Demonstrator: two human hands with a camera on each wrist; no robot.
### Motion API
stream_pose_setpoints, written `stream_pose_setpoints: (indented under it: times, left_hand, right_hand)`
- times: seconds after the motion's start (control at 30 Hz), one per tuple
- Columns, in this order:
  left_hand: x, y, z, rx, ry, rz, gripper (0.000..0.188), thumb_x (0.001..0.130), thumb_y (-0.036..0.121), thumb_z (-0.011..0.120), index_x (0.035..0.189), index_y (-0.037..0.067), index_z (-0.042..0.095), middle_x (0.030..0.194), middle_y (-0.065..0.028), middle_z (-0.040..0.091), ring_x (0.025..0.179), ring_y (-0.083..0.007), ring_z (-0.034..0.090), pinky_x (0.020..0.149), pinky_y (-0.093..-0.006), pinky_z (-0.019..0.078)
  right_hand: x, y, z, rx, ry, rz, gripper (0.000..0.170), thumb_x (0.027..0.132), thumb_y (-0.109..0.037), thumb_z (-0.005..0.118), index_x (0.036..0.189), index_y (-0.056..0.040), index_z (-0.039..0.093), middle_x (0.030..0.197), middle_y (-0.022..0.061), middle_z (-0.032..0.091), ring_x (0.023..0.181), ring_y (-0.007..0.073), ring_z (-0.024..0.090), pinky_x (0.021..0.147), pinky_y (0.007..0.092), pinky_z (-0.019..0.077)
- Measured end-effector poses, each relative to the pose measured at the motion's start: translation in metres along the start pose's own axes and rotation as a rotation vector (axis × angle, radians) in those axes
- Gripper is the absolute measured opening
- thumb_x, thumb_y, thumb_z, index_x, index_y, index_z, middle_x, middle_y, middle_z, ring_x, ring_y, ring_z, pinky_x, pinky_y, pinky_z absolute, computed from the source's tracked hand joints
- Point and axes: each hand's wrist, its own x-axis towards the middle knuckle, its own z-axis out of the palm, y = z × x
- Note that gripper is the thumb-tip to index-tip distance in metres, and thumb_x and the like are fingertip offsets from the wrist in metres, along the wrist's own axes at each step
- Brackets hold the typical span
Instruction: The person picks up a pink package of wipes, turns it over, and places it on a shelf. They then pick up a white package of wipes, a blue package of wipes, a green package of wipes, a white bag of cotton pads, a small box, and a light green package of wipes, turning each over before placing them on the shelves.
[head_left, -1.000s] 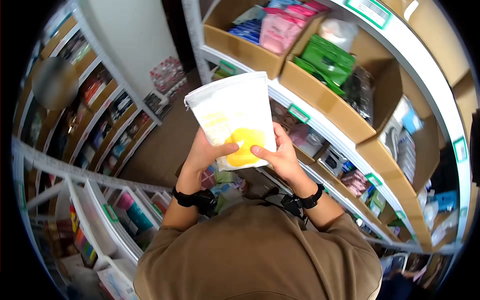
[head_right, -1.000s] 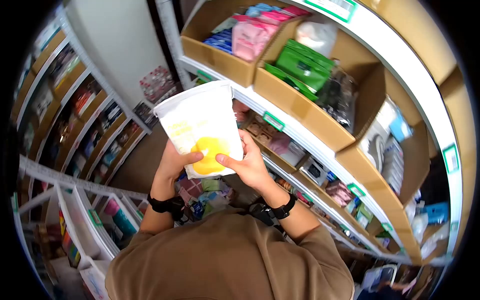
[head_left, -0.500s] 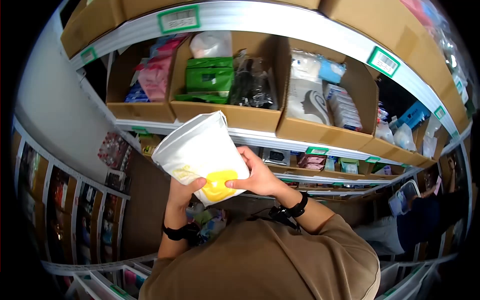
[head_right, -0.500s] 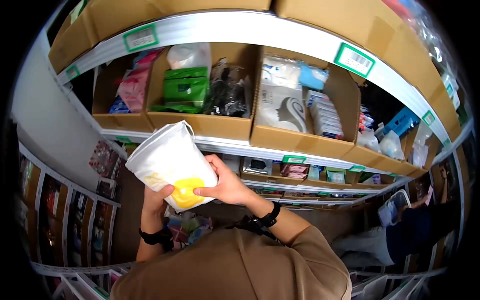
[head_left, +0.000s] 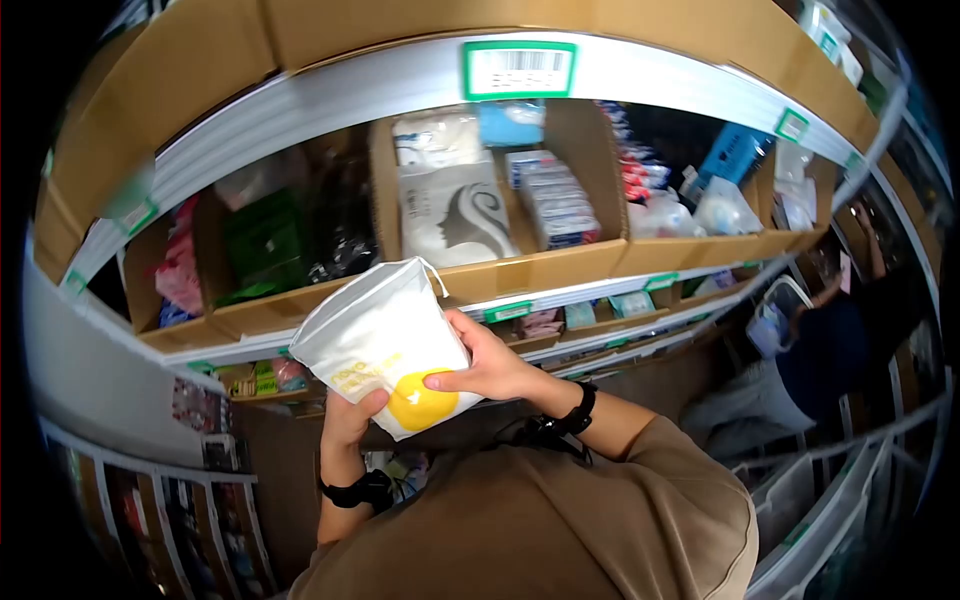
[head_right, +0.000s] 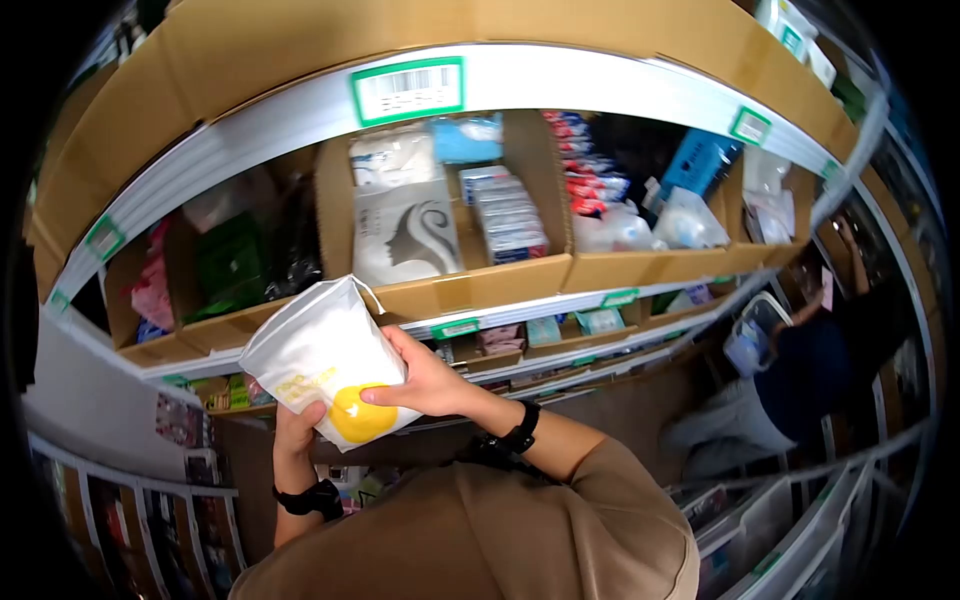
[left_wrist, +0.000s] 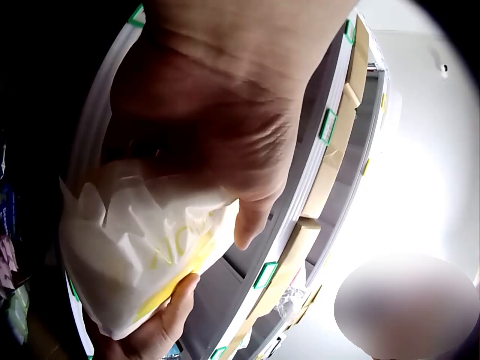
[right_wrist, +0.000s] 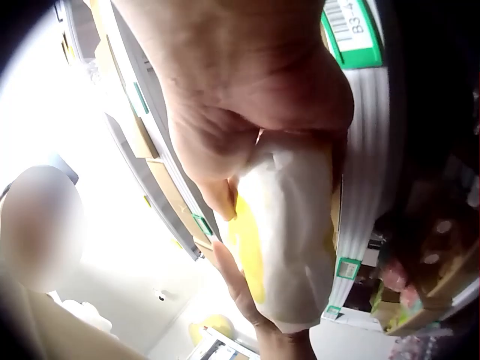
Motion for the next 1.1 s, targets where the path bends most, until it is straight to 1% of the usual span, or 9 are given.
stream_pose_setpoints:
  times: [0.17, 0.23, 0.3, 0.43, 0.53, 0.7, 0.8, 1.03, 1.1]
  left_hand:
    - [0.022, -0.006, 0.014, 0.042, -0.129, -0.02, 0.077, 0.079, 0.021, 0.075, 0.14, -0.004, 0.035, 0.133, -0.0148, 0.051, 0.12, -0.0253, 0.052, 0.101, -0.0355, 0.0421]
    - [0.029, -0.017, 0.016, -0.07, -0.143, 0.038, 0.079, 0.081, 0.023, 0.073, 0.141, -0.005, 0.031, 0.134, -0.0163, 0.05, 0.12, -0.0257, 0.052, 0.101, -0.0361, 0.0415]
    - [0.033, -0.021, 0.019, -0.111, -0.176, -0.012, 0.082, 0.081, 0.027, 0.073, 0.143, -0.005, 0.028, 0.135, -0.0167, 0.048, 0.122, -0.0255, 0.05, 0.102, -0.0366, 0.0398]
    - [0.045, -0.027, 0.031, -0.166, -0.37, -0.021, 0.091, 0.078, 0.029, 0.078, 0.144, -0.005, 0.025, 0.139, -0.0151, 0.044, 0.127, -0.0242, 0.045, 0.106, -0.0369, 0.0361]
    - [0.056, -0.037, 0.05, -0.139, -0.517, -0.054, 0.098, 0.075, 0.023, 0.082, 0.146, -0.003, 0.019, 0.143, -0.0145, 0.039, 0.129, -0.0238, 0.044, 0.108, -0.0373, 0.0347]
    - [0.067, -0.043, 0.071, -0.151, -0.617, -0.168, 0.097, 0.074, 0.015, 0.082, 0.146, -0.003, 0.019, 0.143, -0.016, 0.039, 0.131, -0.0249, 0.043, 0.107, -0.0377, 0.0373]
    - [0.074, -0.046, 0.085, -0.138, -0.673, -0.151, 0.095, 0.075, 0.013, 0.08, 0.145, -0.003, 0.019, 0.142, -0.0165, 0.04, 0.13, -0.0247, 0.044, 0.107, -0.038, 0.0381]
    - [0.085, -0.055, 0.128, -0.038, -0.633, -0.153, 0.086, 0.077, 0.007, 0.075, 0.144, -0.003, 0.022, 0.139, -0.0161, 0.043, 0.125, -0.0238, 0.048, 0.104, -0.0367, 0.041]
    - [0.087, -0.056, 0.15, 0.042, -0.592, -0.141, 0.081, 0.078, 0.02, 0.076, 0.14, -0.006, 0.03, 0.135, -0.0156, 0.048, 0.122, -0.0229, 0.05, 0.104, -0.0365, 0.0381]
  right_hand:
    - [-0.023, -0.008, -0.014, -0.002, 0.061, 0.001, 0.065, 0.081, -0.008, 0.077, 0.133, -0.001, 0.039, 0.123, 0.0071, 0.054, 0.116, 0.0129, 0.05, 0.101, 0.0308, 0.0406]
    - [-0.031, -0.008, -0.015, -0.004, 0.136, -0.028, 0.063, 0.081, -0.01, 0.077, 0.132, -0.0002, 0.04, 0.121, 0.0073, 0.056, 0.113, 0.0129, 0.051, 0.099, 0.03, 0.042]
    - [-0.044, -0.009, -0.015, -0.013, 0.208, -0.042, 0.062, 0.082, -0.012, 0.077, 0.13, 0.0006, 0.041, 0.118, 0.0075, 0.057, 0.111, 0.0129, 0.053, 0.097, 0.0293, 0.0433]
    - [-0.064, -0.018, -0.021, 0.092, 0.385, -0.112, 0.057, 0.087, -0.015, 0.073, 0.133, 0.001, 0.043, 0.121, 0.0072, 0.059, 0.111, 0.013, 0.056, 0.096, 0.0294, 0.0457]
    - [-0.076, -0.026, -0.028, 0.111, 0.504, -0.157, 0.055, 0.089, -0.017, 0.071, 0.133, 0.0007, 0.044, 0.121, 0.0074, 0.06, 0.11, 0.0132, 0.056, 0.096, 0.0299, 0.0467]
    - [-0.093, -0.034, -0.041, 0.082, 0.579, -0.19, 0.053, 0.091, -0.021, 0.068, 0.133, 0.001, 0.045, 0.122, 0.0081, 0.06, 0.111, 0.014, 0.056, 0.096, 0.0301, 0.0463]
    - [-0.102, -0.036, -0.053, 0.064, 0.581, -0.201, 0.055, 0.09, -0.021, 0.07, 0.133, 0.0012, 0.044, 0.122, 0.0088, 0.059, 0.112, 0.0146, 0.056, 0.097, 0.0306, 0.0459]
    - [-0.124, -0.052, -0.107, -0.004, 0.486, -0.213, 0.063, 0.087, -0.019, 0.073, 0.135, 0.0002, 0.037, 0.124, 0.0095, 0.056, 0.115, 0.0148, 0.054, 0.099, 0.0304, 0.043]
    - [-0.133, -0.059, -0.129, 0.03, 0.429, -0.225, 0.064, 0.085, -0.016, 0.074, 0.134, -0.0006, 0.035, 0.122, 0.0089, 0.056, 0.115, 0.0143, 0.053, 0.099, 0.0299, 0.0424]
